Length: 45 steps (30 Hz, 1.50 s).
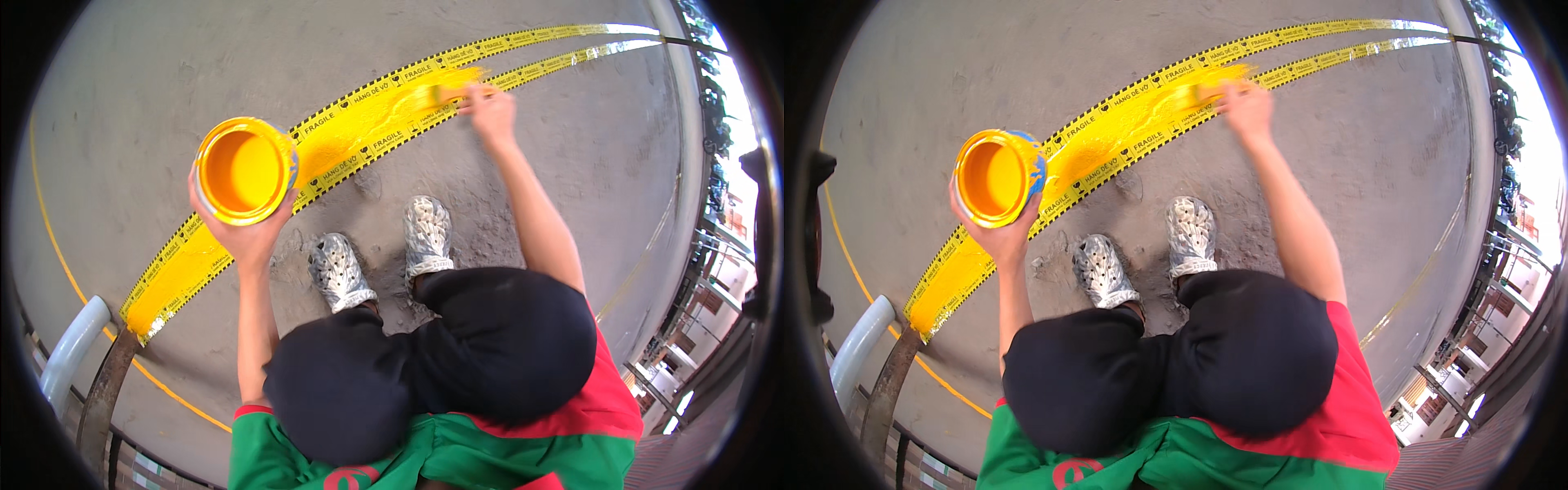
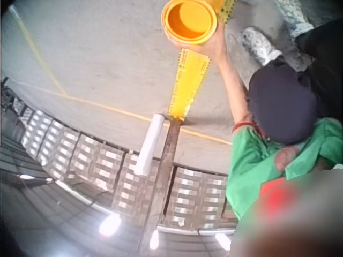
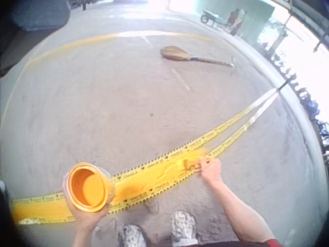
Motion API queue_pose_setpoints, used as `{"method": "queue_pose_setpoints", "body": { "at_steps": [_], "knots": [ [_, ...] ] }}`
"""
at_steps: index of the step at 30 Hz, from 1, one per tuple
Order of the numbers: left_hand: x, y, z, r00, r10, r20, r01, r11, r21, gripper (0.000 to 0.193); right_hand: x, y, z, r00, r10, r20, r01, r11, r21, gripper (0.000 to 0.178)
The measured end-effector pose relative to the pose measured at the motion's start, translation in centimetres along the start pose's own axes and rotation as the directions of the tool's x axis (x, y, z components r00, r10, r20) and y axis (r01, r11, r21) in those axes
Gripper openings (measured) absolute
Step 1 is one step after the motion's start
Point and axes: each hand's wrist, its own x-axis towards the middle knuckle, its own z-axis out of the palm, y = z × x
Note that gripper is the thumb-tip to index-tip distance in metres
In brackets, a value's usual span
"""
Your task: The person paints a yellow line on a concrete floor using a paintbrush and a small paint can. They repeatedly dip the brush into the paint and apply it along a pre-laid yellow tape guide, extending the line forward as they work.
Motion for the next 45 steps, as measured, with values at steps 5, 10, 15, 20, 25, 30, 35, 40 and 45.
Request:
{"method": "queue_pose_setpoints", "body": {
  "at_steps": [5,10,15,20,25,30,35,40,45],
  "knots": [
    [1.6,1.7,1.8,0.982,0.027,0.189,0.012,0.979,-0.204,0.114,2.8,-2.5,-10.8,0.932,0.031,-0.36,-0.001,0.997,0.084,0.035],
    [4.3,4.2,5.6,0.942,0.193,0.274,-0.118,0.956,-0.269,0.104,-0.4,-15.2,-14.8,0.949,-0.315,-0.01,0.289,0.856,0.429,0.031],
    [6.7,6.7,10.1,0.9,0.279,0.335,-0.196,0.945,-0.262,0.113,-2.6,-22.2,-14.4,0.84,-0.389,0.379,0.292,0.912,0.288,0.023],
    [8.1,9.6,15.3,0.894,0.266,0.361,-0.171,0.946,-0.275,0.109,2.3,-19.4,-13.2,0.535,-0.766,0.358,0.739,0.629,0.241,0.016],
    [9.4,12.5,18.6,0.877,0.278,0.392,-0.262,0.96,-0.095,0.115,8.0,-17.2,-15.3,0.421,-0.83,0.365,0.755,0.544,0.366,0.015],
    [10.7,17.1,20.7,0.909,0.184,0.373,-0.216,0.975,0.044,0.113,12.3,-17.0,-17.3,0.323,-0.873,0.365,0.761,0.469,0.448,0.017],
    [12.2,18.7,22.6,0.892,0.142,0.429,-0.188,0.98,0.066,0.112,15.0,-16.3,-18.9,0.33,-0.854,0.403,0.726,0.502,0.47,0.02],
    [9.7,15.7,25.6,0.908,0.133,0.398,-0.176,0.982,0.073,0.111,16.2,-13.8,-16.6,0.343,-0.793,0.504,0.729,0.563,0.39,0.021],
    [7.7,12.8,29.6,0.89,0.132,0.437,-0.147,0.989,0.0,0.108,15.4,-8.3,-16.0,0.534,-0.71,0.459,0.604,0.701,0.38,0.021]
  ]
}}
